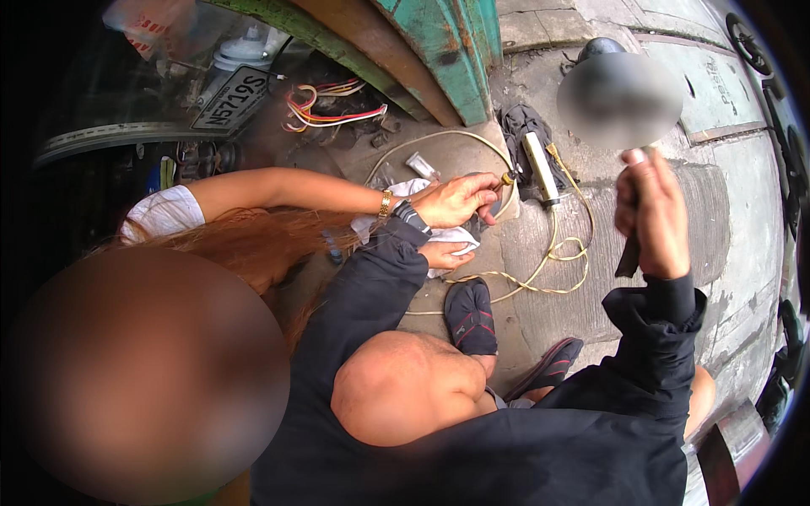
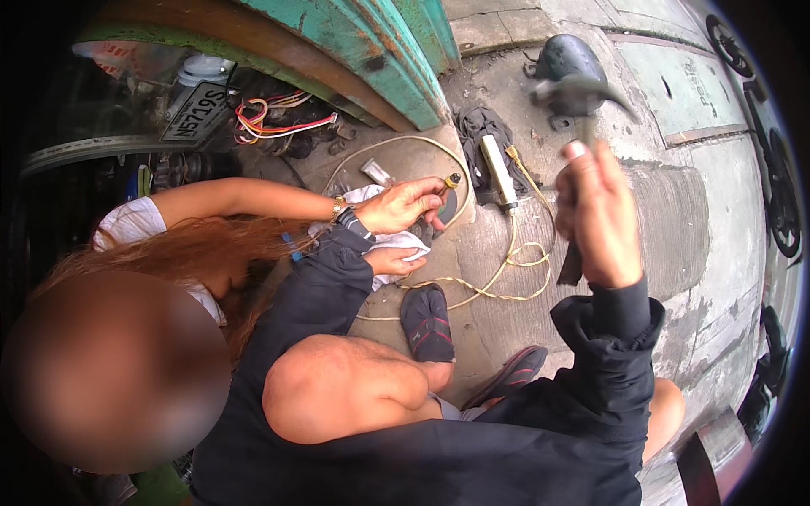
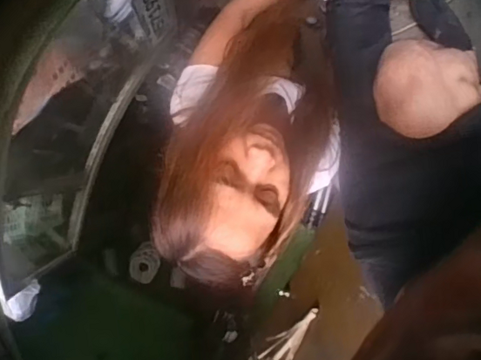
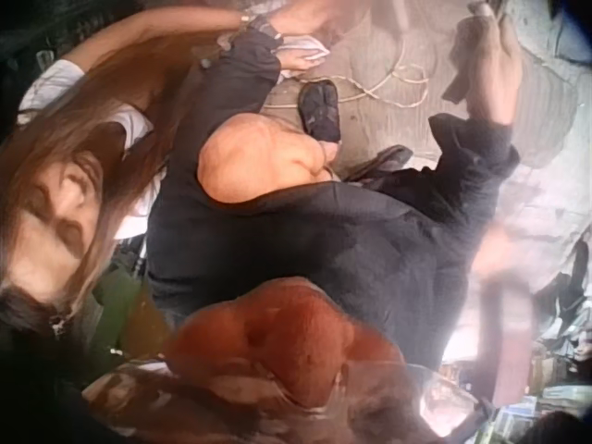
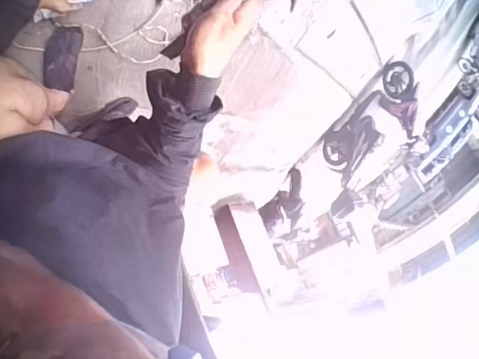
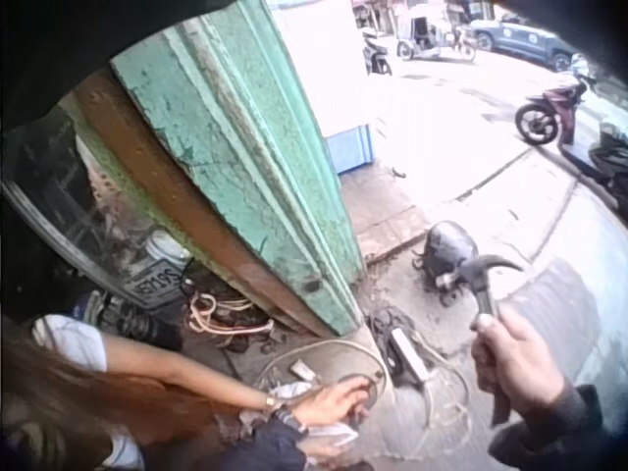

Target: The person disassembles and strikes parts of an angle grinder using a hammer and pliers, while an assistant holds a cloth around the tool components.

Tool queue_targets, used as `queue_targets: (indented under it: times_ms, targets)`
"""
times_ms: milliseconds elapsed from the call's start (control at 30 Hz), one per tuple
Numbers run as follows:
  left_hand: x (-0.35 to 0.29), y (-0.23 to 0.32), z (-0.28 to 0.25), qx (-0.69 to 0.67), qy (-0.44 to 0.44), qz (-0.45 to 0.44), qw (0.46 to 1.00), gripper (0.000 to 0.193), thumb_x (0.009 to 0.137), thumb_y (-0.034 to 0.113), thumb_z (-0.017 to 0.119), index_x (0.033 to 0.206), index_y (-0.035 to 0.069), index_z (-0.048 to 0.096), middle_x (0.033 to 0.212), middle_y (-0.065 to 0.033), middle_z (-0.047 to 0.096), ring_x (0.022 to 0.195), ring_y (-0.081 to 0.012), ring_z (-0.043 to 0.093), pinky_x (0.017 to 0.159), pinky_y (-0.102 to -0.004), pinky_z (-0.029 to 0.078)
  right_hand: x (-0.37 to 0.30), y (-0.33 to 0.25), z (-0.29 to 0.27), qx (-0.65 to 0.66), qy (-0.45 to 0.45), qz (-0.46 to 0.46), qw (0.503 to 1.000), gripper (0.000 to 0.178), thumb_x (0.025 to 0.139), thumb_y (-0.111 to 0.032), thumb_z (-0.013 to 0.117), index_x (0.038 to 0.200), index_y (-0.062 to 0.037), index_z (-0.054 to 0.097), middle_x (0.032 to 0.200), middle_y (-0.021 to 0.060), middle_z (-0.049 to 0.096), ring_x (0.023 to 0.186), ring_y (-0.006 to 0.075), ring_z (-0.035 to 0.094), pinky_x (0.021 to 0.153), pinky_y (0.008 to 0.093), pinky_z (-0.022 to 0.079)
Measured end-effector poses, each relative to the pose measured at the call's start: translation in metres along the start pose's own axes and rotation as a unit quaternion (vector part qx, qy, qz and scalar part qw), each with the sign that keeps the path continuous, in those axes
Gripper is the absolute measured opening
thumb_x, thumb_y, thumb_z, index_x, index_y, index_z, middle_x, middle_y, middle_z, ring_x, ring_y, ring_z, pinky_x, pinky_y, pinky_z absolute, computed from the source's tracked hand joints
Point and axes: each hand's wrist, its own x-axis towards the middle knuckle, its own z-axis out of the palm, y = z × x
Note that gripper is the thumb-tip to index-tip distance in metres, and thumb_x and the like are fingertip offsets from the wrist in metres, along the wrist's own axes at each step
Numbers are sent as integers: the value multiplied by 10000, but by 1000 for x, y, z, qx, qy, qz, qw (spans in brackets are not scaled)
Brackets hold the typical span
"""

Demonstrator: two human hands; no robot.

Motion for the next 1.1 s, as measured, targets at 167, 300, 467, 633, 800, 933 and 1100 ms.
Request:
queue_targets:
  times_ms: [167,300,467,633,800,933,1100]
  targets:
    - [7,0,3,-13,-10,-16,1000,166,1079,138,412,1065,16,524,799,-21,543,871,-169,716,767,-290,535,22,39,20,0,4,44,999,200,1063,-283,489,1014,-90,484,708,-4,467,517,80,432,452,261,394]
    - [4,5,-5,-23,-13,-18,1000,182,1084,165,407,1085,25,524,777,-14,568,946,-196,736,776,-305,539,24,11,6,-63,-57,93,992,186,1039,-295,551,1062,-112,528,725,-24,484,518,66,410,426,246,344]
    - [-9,-7,-7,-23,8,-13,1000,189,1083,179,426,1085,16,522,806,-18,547,893,-185,727,721,-263,514,25,-6,24,81,77,-154,982,197,1072,-280,480,980,-107,462,701,-22,432,489,58,383,436,238,356]
    - [8,-23,0,-80,3,22,997,177,1070,163,453,1068,-2,516,816,-31,512,779,-134,616,840,-359,588,15,52,28,-119,-139,130,975,191,1058,-277,514,1035,-89,499,716,-22,481,520,67,431,443,259,377]
    - [-11,-34,1,-133,13,25,991,161,1069,146,452,1105,-3,501,830,-33,517,763,-130,595,848,-384,592,15,4,20,-54,-87,74,992,171,1049,-284,534,1019,-115,529,709,-44,452,511,38,372,438,227,316]
    - [-10,-29,2,-160,45,36,985,192,1082,169,441,1150,-2,496,829,-30,527,794,-144,623,838,-365,583,10,-12,29,24,28,-54,998,160,1050,-275,536,1020,-120,504,718,-47,442,515,33,371,447,223,319]
    - [-17,-16,-6,-107,192,45,975,203,1090,183,427,1188,24,505,838,-19,544,791,-150,637,838,-347,561,-8,57,20,-21,-8,19,1000,161,1053,-266,532,1003,-118,491,719,-48,447,503,36,379,434,211,331]
